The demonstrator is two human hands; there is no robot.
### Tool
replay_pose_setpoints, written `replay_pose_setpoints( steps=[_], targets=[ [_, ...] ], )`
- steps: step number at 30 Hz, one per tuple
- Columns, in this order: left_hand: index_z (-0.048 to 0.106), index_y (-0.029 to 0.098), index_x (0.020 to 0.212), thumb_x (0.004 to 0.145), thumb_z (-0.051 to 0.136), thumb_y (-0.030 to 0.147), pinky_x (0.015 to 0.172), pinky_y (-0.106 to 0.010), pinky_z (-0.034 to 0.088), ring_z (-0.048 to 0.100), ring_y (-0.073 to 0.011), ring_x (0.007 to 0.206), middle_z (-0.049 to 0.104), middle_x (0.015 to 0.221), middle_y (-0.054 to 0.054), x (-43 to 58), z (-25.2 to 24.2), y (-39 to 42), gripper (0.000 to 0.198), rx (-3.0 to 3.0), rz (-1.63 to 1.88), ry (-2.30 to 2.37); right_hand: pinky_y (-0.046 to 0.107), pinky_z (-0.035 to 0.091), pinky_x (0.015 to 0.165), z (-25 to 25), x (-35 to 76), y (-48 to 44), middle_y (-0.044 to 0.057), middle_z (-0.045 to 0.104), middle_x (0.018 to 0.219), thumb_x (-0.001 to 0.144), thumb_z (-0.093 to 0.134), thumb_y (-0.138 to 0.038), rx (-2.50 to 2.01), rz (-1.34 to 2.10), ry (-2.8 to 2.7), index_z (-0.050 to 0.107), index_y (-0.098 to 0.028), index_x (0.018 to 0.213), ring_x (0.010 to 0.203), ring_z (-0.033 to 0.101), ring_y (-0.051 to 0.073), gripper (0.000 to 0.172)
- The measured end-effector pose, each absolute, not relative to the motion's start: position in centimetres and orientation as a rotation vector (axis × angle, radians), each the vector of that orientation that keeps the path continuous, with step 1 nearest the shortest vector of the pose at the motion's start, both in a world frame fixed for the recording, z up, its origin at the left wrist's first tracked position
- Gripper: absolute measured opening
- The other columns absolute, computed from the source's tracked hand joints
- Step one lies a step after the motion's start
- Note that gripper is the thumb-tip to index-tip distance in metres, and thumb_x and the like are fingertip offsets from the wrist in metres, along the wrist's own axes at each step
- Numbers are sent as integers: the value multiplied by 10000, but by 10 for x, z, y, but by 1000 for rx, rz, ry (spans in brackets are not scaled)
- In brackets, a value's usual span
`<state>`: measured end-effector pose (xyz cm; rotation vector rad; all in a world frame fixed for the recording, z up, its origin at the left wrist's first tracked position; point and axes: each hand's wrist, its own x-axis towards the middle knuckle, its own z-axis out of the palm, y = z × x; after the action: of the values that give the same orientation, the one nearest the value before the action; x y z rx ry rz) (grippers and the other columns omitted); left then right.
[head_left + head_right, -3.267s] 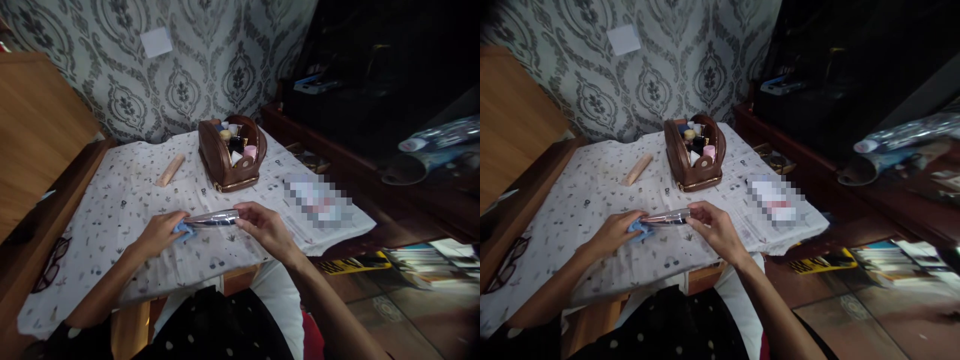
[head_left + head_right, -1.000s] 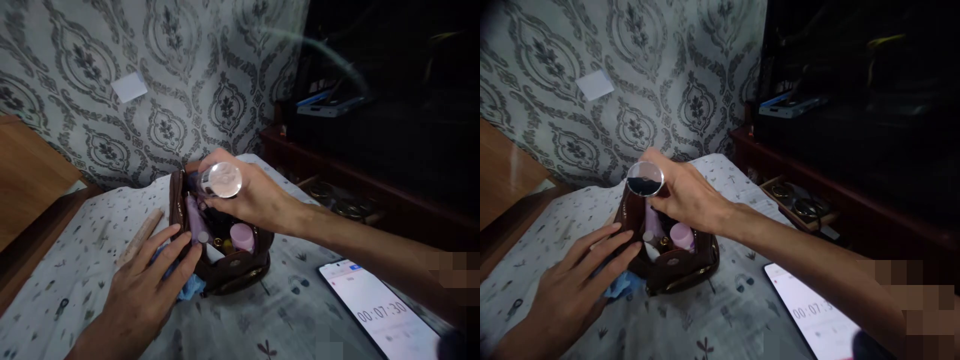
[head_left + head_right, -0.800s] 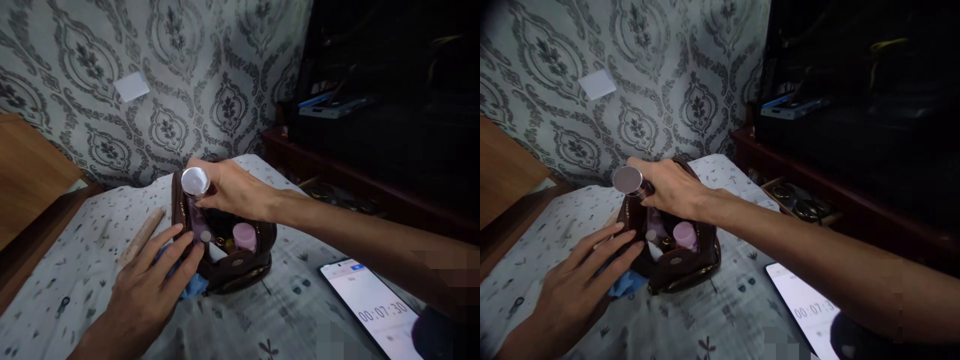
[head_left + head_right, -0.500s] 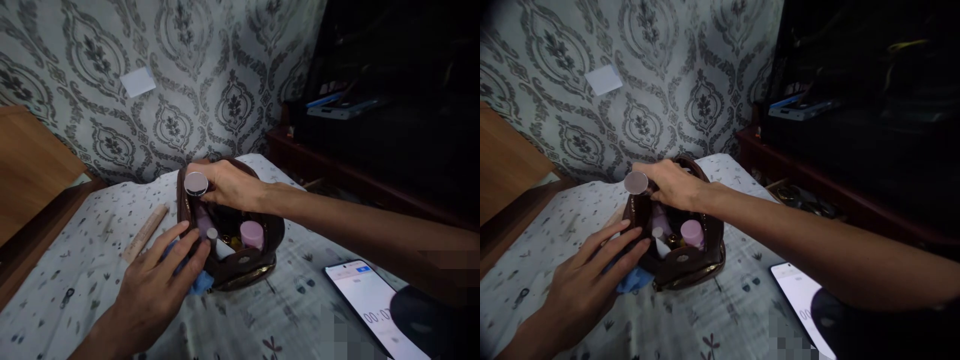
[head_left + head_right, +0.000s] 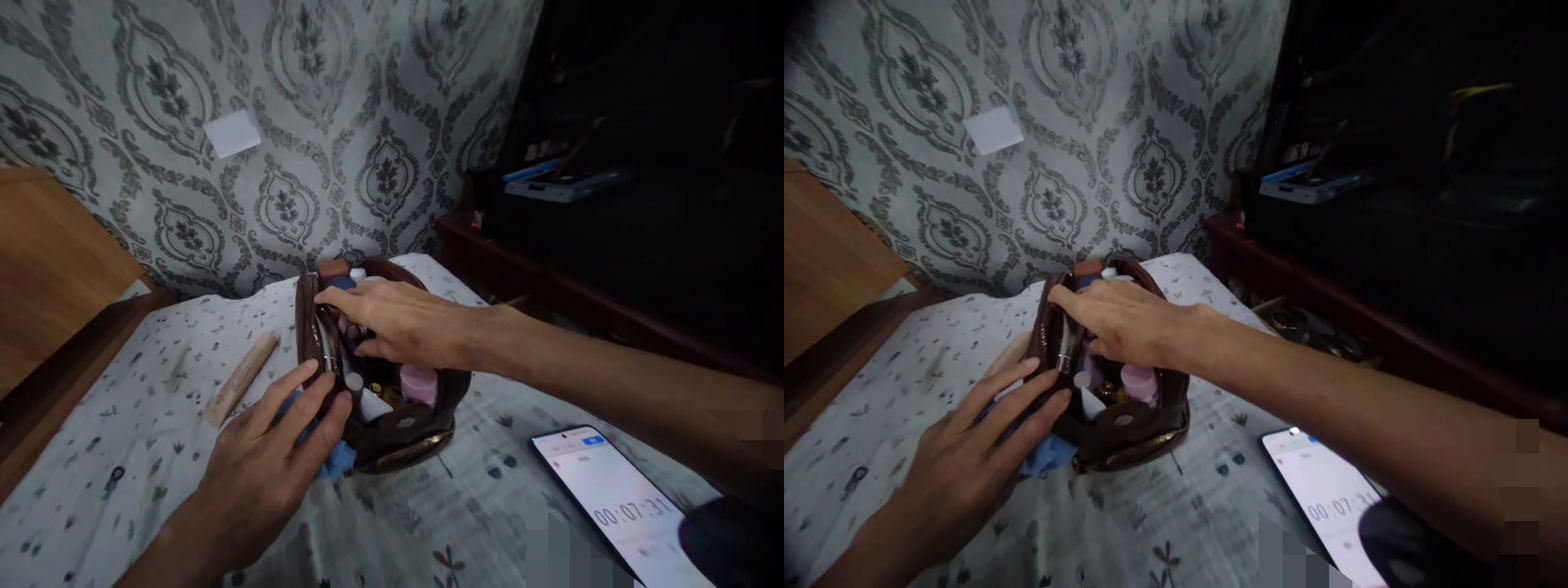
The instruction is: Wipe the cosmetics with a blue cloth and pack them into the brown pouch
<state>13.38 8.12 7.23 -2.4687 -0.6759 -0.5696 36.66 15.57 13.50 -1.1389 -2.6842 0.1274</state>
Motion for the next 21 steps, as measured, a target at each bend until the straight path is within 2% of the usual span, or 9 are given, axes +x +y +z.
replay_pose_setpoints(
  steps=[4,7,11,18,21],
  targets=[
    [628,148,1294,967,404,74,989,-384,537,492,-303,1361,653,1325,-129,135,73,81,403,-2467,-582,-676,276,405,721,138,368,149,37,655,936,845,681,-163,-1131,229,-2668,567,-193,1157,852,604,203,333],
    [630,135,1283,967,394,59,967,-383,544,501,-309,1344,658,1312,-128,136,73,81,401,-2468,-583,-666,295,397,736,131,363,152,57,638,924,852,710,-242,-1082,208,-2673,616,-173,1040,877,574,220,220],
    [626,141,1283,968,384,45,958,-387,545,502,-304,1339,660,1302,-125,136,72,82,409,-2464,-591,-669,326,377,783,122,359,158,73,615,941,886,679,-229,-958,148,-2763,683,-181,1005,909,531,231,128],
    [636,117,1254,968,420,61,982,-435,537,522,-327,1311,678,1249,-139,138,75,81,363,-2469,-604,-633,351,362,765,126,356,161,72,594,934,884,661,-321,-886,258,-2875,734,-219,948,878,488,238,141],
    [638,114,1250,967,418,55,984,-443,537,523,-329,1309,676,1247,-144,139,75,80,362,-2475,-610,-639,361,367,792,127,352,161,76,615,959,874,664,-276,-911,288,-2898,727,-205,917,900,505,239,105]
  ],
)
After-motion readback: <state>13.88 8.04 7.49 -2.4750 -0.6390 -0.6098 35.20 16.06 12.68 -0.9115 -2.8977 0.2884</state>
